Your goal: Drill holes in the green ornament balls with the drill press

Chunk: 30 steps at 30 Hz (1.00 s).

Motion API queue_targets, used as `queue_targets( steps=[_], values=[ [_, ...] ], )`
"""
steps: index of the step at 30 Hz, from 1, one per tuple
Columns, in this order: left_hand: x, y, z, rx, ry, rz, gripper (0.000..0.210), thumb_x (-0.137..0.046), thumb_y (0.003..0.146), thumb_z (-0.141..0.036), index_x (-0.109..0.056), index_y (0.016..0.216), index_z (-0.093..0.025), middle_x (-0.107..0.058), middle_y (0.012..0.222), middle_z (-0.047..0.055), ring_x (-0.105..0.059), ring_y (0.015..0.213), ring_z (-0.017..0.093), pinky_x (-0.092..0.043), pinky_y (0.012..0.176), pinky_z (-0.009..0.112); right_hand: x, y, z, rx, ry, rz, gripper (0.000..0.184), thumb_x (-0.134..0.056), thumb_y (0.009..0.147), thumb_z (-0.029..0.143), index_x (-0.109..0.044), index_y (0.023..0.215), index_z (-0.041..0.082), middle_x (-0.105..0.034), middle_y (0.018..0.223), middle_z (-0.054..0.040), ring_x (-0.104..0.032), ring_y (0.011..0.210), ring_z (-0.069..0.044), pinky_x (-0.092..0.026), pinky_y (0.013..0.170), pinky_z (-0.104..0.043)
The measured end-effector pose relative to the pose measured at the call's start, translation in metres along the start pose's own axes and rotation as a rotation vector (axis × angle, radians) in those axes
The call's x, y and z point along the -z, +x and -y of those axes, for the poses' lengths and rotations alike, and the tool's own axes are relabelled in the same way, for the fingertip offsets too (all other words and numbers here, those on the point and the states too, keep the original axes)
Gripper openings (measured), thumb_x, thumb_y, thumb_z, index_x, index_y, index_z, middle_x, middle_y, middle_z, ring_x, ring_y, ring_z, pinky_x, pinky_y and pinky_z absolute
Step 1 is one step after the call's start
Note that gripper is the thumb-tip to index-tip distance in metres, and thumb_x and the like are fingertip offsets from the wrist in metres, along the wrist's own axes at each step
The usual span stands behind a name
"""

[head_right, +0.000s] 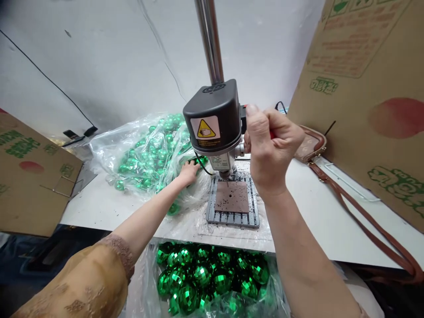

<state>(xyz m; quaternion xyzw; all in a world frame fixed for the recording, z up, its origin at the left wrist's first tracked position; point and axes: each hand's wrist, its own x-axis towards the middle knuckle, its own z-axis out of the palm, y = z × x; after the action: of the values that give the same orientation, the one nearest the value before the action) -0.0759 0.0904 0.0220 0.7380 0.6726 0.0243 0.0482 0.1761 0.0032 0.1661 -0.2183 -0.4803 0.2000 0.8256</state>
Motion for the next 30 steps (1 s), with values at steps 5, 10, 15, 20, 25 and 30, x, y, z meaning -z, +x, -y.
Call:
queue_targets(
  steps=[5,10,15,20,25,30],
  values=[
    [0.010,-0.015,0.000,0.007,-0.186,-0.105,0.029,-0.049,0.095,-0.020,-0.064,0.119,-0.020,-0.056,0.114,0.012,-0.062,0.100,0.027,-0.051,0.095,0.045,-0.001,-0.002,0.000,-0.001,0.005,0.004,0.044,-0.062,0.086,0.023,-0.040,0.048,0.019,-0.035,0.041,0.0068,-0.032,0.038,-0.004,-0.026,0.040,-0.028],
    [0.017,-0.060,-0.017,-0.062,-1.148,-0.208,0.040,-0.055,0.095,-0.042,-0.050,0.130,-0.024,-0.059,0.110,0.005,-0.065,0.088,0.016,-0.060,0.083,0.038,-0.002,-0.003,0.001,0.023,0.014,-0.017,0.044,-0.061,0.086,0.021,-0.039,0.048,0.020,-0.035,0.041,0.0064,-0.032,0.038,-0.006,-0.025,0.040,-0.030],
    [-0.003,-0.103,-0.046,-0.074,-1.491,-0.087,0.060,-0.074,0.083,-0.047,-0.050,0.132,-0.022,-0.064,0.114,0.008,-0.066,0.093,0.018,-0.059,0.082,0.036,-0.002,-0.004,0.000,0.042,-0.023,0.002,0.045,-0.059,0.089,0.022,-0.037,0.049,0.020,-0.032,0.042,0.0061,-0.030,0.039,-0.005,-0.025,0.041,-0.028],
    [-0.033,-0.098,-0.064,-0.160,-1.326,-0.091,0.056,-0.071,0.085,-0.053,-0.057,0.127,-0.020,-0.067,0.116,0.008,-0.063,0.108,0.022,-0.051,0.096,0.037,-0.001,-0.004,-0.002,0.046,-0.068,0.008,0.047,-0.059,0.091,0.030,-0.031,0.053,0.022,-0.029,0.044,0.0054,-0.028,0.041,-0.006,-0.026,0.042,-0.029],
    [-0.048,-0.083,-0.070,-0.213,-1.236,-0.062,0.057,-0.071,0.086,-0.049,-0.056,0.132,-0.020,-0.065,0.126,0.010,-0.061,0.117,0.026,-0.047,0.105,0.042,0.000,-0.006,-0.001,0.033,-0.130,0.008,0.051,-0.060,0.090,0.041,-0.028,0.054,0.024,-0.028,0.045,0.0044,-0.026,0.041,-0.008,-0.027,0.042,-0.032],
    [-0.056,-0.079,-0.074,-0.249,-1.202,-0.081,0.057,-0.073,0.084,-0.045,-0.056,0.134,-0.021,-0.063,0.131,0.012,-0.058,0.123,0.028,-0.043,0.109,0.045,0.001,-0.007,-0.003,0.069,-0.186,0.017,0.050,-0.054,0.093,0.043,-0.025,0.057,0.022,-0.027,0.047,0.0046,-0.027,0.042,-0.006,-0.027,0.043,-0.029]
  ],
)
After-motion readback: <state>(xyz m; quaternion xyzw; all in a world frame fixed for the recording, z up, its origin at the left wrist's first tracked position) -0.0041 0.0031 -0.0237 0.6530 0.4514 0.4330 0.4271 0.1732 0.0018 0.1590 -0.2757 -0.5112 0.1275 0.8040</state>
